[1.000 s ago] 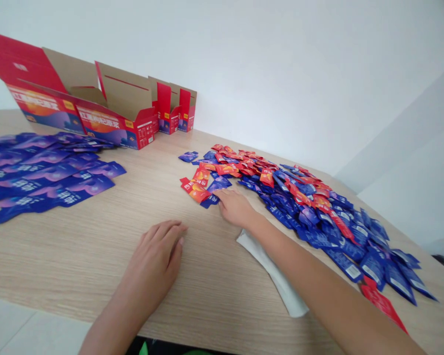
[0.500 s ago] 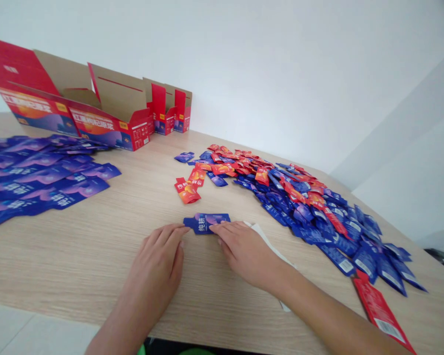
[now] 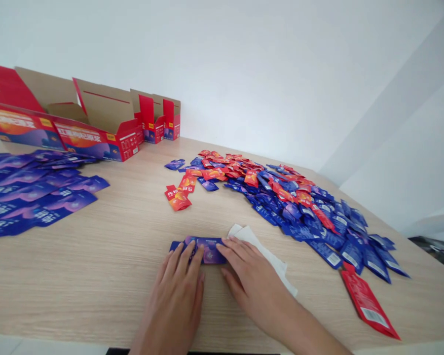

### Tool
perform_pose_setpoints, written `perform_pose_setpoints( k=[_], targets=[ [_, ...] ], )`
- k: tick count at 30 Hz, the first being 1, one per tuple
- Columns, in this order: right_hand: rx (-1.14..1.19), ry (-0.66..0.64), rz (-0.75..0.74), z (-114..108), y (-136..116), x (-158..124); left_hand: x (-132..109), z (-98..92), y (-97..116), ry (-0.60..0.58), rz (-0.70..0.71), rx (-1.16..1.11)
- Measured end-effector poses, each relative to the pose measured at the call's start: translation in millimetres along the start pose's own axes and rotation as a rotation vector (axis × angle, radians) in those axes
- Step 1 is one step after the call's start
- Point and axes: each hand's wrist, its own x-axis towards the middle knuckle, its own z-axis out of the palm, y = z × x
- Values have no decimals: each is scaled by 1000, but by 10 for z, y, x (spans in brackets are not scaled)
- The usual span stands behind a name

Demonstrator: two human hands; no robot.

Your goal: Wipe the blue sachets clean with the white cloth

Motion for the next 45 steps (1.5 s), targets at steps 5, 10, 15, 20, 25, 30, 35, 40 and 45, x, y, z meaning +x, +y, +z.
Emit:
perform_pose_setpoints(
  k=[5, 10, 15, 20, 25, 30, 35, 40, 45],
  targets=[
    [-51, 150, 229, 71, 256, -367, -21, -47, 34, -25, -13, 8],
    [-4, 243, 339, 47, 555, -590, 12, -138, 81, -34, 52, -11],
    [126, 456, 576, -109, 712, -624, 24, -106, 304, -38, 117, -1],
    [291, 524, 486, -156, 361, -453, -102, 108, 460, -14, 156, 59],
    [351, 465, 308, -22, -70, -282, -346, 287, 379, 9, 221, 164],
    [297, 282, 69, 268, -209, -254, -439, 309, 362, -25, 374, 239],
    [170, 218, 94, 345, 56, -390, -371, 253, 425, -67, 310, 252],
    [86, 281, 326, 174, 581, -682, -322, 205, 473, 5, 270, 176],
    [204, 474, 445, 31, 533, -727, -302, 201, 508, 48, 227, 134]
  ],
)
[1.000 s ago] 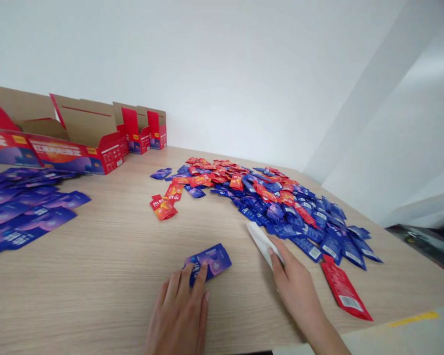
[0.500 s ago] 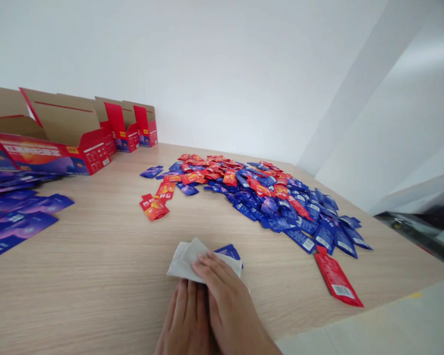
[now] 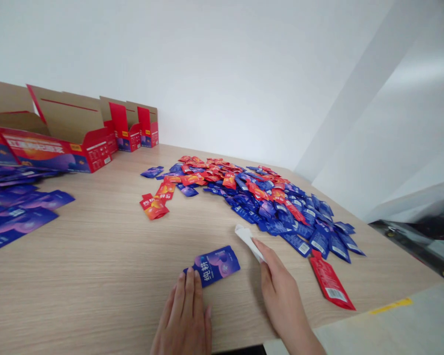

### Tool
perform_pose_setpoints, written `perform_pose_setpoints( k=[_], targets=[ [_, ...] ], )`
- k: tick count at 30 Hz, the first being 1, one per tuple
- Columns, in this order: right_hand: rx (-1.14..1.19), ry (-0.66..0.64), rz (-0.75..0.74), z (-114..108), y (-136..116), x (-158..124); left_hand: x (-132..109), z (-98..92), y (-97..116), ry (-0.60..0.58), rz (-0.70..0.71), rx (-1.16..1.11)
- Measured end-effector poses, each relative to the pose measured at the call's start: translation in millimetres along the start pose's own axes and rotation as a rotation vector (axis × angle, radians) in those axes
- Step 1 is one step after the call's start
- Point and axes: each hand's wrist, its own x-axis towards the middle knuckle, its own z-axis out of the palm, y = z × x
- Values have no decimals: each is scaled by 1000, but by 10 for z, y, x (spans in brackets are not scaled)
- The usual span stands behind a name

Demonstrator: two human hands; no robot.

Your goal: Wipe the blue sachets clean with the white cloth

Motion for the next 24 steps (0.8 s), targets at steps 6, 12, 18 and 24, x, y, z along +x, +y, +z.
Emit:
perform_pose_setpoints(
  k=[6, 12, 18, 24],
  targets=[
    [140, -227, -327, 487, -705, -133, -156, 97, -125, -28, 88, -14],
    [-38, -288, -297, 497, -423, -109, -128, 43, -119, -70, 65, -26],
    [-180, -138, -39, 31, 206, -170, -21, -74, 12, -74, 23, -3],
    [7, 17, -12, -12, -17, -148, -49, -93, 40, -100, -39, 2]
  ],
)
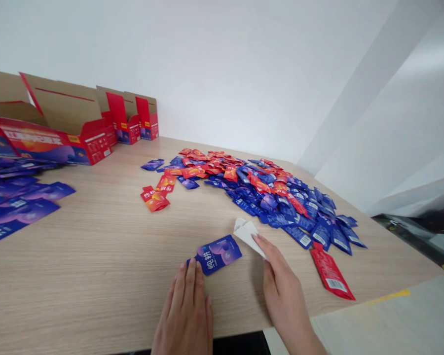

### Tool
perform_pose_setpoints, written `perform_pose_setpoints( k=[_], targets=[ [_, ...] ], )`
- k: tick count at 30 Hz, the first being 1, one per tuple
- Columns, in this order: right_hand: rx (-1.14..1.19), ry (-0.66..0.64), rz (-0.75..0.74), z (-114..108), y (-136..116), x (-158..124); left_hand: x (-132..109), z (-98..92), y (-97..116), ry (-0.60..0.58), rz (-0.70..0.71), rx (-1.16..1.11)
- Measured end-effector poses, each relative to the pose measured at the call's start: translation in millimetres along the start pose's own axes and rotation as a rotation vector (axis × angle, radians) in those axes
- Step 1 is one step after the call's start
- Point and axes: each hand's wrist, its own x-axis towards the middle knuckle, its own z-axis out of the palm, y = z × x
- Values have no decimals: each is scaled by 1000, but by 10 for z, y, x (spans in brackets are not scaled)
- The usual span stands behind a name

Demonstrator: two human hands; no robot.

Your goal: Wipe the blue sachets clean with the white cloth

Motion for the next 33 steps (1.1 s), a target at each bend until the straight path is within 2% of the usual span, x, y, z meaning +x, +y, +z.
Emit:
perform_pose_setpoints(
  k=[2, 4, 7, 10, 14, 17, 19, 21, 24, 26, 29, 33],
  targets=[
    [64, -50, -80, 132, -247, 13, -20, -7, -11, -13, -12, 28],
    [80, -187, -212, 299, -467, 13, -37, -16, -30, -33, 30, 49],
    [19, -373, -381, 490, -595, -2, -33, -48, -51, -109, 113, 72],
    [-64, -354, -353, 471, -418, -8, 12, -93, -29, -115, 85, 95],
    [-144, -215, -137, 192, 30, 37, 74, -128, 42, -37, 11, 98],
    [-138, -134, -27, 37, 163, 73, 83, -127, 79, -17, -17, 96],
    [-77, -79, -33, 36, 55, 71, 73, -122, 89, -24, -11, 105],
    [1, -79, -108, 127, -175, 45, 60, -117, 93, -31, 0, 107],
    [82, -244, -307, 373, -520, 3, 55, -109, 92, -32, -29, 61],
    [72, -335, -395, 528, -604, 4, 61, -103, 90, -45, -56, 35],
    [-11, -314, -385, 597, -429, 57, 70, -93, 95, -32, -59, 57],
    [-110, -217, -222, 368, 63, 155, 75, -76, 136, -13, -106, 36]
  ],
)
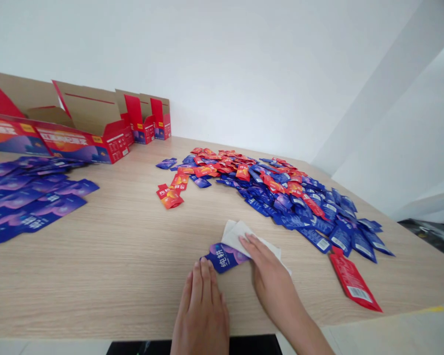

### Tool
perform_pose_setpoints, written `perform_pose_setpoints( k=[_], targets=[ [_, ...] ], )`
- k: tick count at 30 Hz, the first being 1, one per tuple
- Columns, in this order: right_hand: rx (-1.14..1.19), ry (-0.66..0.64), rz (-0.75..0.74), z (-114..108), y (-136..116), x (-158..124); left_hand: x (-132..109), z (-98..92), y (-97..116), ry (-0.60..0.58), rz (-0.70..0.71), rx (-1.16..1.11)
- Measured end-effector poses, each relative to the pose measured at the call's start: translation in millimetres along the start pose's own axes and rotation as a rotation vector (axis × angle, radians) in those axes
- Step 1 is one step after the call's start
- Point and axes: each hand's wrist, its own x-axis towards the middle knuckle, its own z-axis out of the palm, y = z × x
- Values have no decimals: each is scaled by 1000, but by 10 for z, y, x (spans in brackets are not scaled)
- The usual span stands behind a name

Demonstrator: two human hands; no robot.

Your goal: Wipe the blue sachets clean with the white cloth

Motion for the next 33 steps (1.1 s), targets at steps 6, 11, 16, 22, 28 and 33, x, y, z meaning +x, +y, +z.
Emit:
perform_pose_setpoints(
  k=[6, 11, 16, 22, 28, 33],
  targets=[
    [34, 141, 104, -205, 94, -29, -24, 80, 47, 27, -27, -28],
    [180, -58, -168, 20, -556, 96, -79, 194, -10, 20, 15, -17],
    [94, -167, -202, 168, -503, 163, -91, 248, -63, 30, 28, -4],
    [-17, 4, 64, -113, 285, -7, -71, 221, 27, 20, -55, -58],
    [58, 88, 9, -143, 63, -11, -96, 308, 59, 62, -64, -15],
    [106, -163, -301, 126, -468, 82, -120, 355, 19, 12, -11, 13]
  ],
)
